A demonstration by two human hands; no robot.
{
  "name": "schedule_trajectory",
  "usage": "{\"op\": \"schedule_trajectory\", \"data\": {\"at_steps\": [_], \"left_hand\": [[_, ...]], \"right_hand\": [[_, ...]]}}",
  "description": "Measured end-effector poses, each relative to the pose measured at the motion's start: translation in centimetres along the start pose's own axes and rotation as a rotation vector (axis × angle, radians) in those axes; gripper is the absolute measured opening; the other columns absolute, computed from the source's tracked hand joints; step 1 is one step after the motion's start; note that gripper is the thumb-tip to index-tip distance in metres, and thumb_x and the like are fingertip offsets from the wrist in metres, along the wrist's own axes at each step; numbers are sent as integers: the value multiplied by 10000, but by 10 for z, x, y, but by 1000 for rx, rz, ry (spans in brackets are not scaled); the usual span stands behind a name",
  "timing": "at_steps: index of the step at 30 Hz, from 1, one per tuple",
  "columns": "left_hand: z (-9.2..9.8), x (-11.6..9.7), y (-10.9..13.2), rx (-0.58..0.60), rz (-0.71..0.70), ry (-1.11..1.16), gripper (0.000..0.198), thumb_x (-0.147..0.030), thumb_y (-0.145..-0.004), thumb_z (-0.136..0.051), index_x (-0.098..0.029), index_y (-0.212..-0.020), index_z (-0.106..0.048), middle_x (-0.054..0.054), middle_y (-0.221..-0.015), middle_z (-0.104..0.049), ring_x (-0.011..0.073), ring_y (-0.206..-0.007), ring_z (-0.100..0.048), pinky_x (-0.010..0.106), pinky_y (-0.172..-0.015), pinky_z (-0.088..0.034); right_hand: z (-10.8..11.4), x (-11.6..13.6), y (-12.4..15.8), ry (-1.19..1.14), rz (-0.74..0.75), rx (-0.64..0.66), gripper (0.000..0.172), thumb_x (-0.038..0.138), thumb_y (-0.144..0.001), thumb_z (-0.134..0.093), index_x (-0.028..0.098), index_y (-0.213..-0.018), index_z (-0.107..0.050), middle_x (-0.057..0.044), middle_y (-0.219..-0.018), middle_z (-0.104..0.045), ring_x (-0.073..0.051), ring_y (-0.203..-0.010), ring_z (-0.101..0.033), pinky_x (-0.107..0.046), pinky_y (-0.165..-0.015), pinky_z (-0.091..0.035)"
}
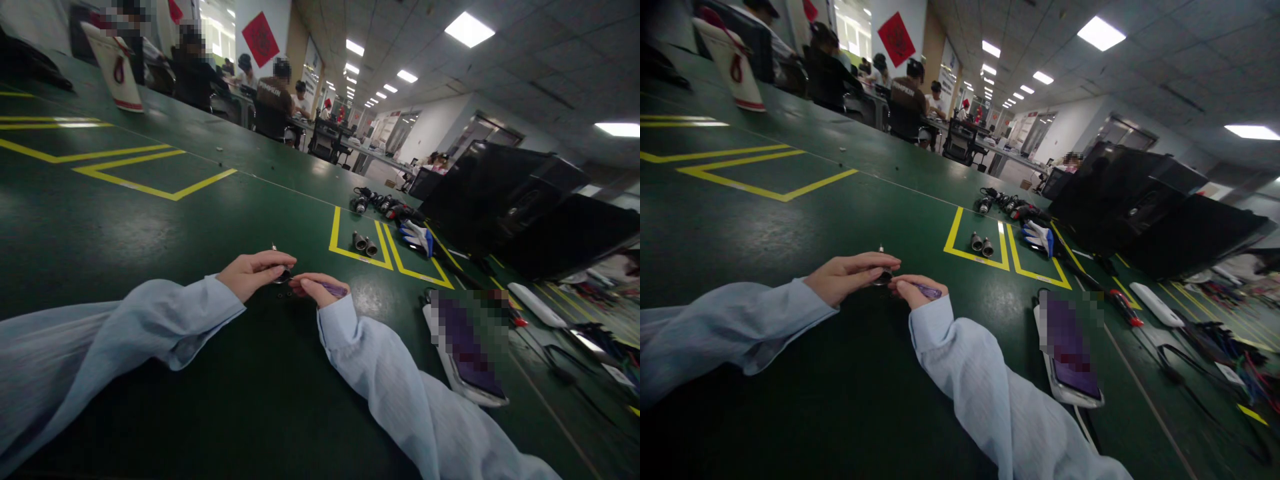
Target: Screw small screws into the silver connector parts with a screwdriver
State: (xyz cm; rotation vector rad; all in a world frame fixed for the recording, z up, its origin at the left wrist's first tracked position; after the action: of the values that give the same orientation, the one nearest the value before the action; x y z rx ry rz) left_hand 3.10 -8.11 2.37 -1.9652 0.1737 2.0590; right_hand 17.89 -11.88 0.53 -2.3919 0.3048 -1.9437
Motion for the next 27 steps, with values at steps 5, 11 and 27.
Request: {"op": "schedule_trajectory", "data": {"at_steps": [5,11,27], "left_hand": [[-1,-1,0,-34,-53,-55,228,-311,-601,-668,-206,-797,-717,61,-963,-677,245,-1037,-548,352,-976,-373],[2,2,-3,73,191,145,310,-332,-592,-699,-177,-860,-700,87,-963,-680,257,-954,-606,361,-845,-485],[0,-7,-3,34,293,324,150,-157,-655,-655,-140,-795,-705,83,-902,-697,205,-857,-640,323,-819,-508]], "right_hand": [[2,5,2,-8,1,8,112,249,-621,-633,169,-656,-702,-23,-601,-691,-133,-546,-625,-263,-577,-524],[4,-3,1,157,143,1,166,327,-661,-629,197,-729,-708,-44,-757,-706,-172,-674,-647,-309,-653,-533],[-1,0,3,-23,65,-20,163,294,-646,-660,160,-725,-710,-49,-707,-714,-159,-649,-661,-301,-676,-542]]}}
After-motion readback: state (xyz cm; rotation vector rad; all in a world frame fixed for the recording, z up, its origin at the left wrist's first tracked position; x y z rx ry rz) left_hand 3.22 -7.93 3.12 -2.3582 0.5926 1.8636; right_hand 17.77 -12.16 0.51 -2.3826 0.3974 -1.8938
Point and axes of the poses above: each hand's wrist, its own y-axis away from the middle knuckle, its own z-axis out of the back of the hand, x = y × z, the point moved 1 cm from there along -y, towards the middle knuckle
